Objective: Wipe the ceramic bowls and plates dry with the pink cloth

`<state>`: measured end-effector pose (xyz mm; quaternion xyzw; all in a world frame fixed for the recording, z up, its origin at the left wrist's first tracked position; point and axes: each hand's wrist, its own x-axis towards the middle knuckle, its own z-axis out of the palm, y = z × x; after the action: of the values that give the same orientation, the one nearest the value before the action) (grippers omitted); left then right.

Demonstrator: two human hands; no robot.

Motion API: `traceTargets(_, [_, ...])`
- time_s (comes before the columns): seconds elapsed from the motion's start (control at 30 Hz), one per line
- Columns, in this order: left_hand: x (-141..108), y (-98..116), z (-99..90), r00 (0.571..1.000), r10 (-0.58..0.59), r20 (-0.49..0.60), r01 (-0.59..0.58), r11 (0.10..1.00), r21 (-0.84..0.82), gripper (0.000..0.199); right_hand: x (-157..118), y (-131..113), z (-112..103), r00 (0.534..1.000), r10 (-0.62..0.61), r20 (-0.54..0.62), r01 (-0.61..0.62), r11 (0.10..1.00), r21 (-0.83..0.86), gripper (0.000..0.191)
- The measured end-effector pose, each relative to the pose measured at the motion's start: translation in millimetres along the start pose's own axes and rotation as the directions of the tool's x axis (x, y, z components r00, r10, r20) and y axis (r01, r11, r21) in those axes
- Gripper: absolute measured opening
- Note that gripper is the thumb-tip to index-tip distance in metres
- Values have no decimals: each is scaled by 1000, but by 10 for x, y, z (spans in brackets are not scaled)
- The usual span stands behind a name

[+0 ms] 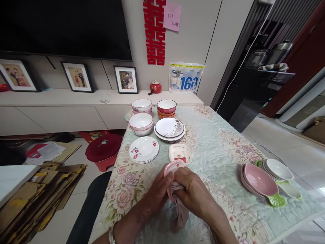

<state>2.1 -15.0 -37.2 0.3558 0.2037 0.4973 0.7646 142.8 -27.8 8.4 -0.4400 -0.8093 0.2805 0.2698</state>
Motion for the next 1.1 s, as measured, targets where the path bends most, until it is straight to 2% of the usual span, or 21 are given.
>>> traceTargets(0.07, [0,1,17,1000,-21,-20,21,1000,-18,44,11,29,76,989,-39,-140,26,995,-95,20])
traceTargets(0.17, [5,9,43,997,-81,-13,79,993,-84,40,52,71,217,913,-185,-365,100,966,-239,19])
traceTargets(0.23, [9,16,57,995,-96,-1,96,991,-96,38,72,87,272,862,-283,-420,144,932,-333,24])
traceTargets(0.33, [7,23,76,995,-96,24,97,992,-78,38,69,115,296,828,-339,-447,115,882,-456,33])
traceTargets(0.47, [-12,28,83,995,-97,21,97,995,1,47,37,215,305,832,-284,-477,-3,857,-515,41])
traceTargets(0.57, [-17,37,75,997,-70,-34,74,987,144,48,28,295,289,836,-200,-510,-76,879,-470,38])
traceTargets(0.63, [-13,41,68,997,-45,-57,57,972,227,51,29,317,246,846,-85,-527,-151,908,-390,34])
traceTargets(0.7, [-5,38,59,998,-12,-60,28,958,286,55,30,312,181,859,88,-505,-256,926,-276,28])
traceTargets(0.77, [1,30,48,999,24,-48,-7,945,327,58,30,297,112,858,256,-445,-356,921,-157,25])
traceTargets(0.83, [7,21,38,998,48,-38,-32,937,348,61,28,296,62,858,350,-375,-405,911,-77,24])
traceTargets(0.9, [12,15,30,999,47,-28,-35,941,336,66,24,318,38,868,360,-343,-403,913,-62,23])
traceTargets(0.97, [17,15,23,1000,22,-6,-20,956,291,69,14,359,34,882,301,-362,-361,926,-108,21])
traceTargets(1.1, [18,38,1,997,-78,25,72,981,177,72,-19,423,32,899,12,-438,-181,921,-346,22])
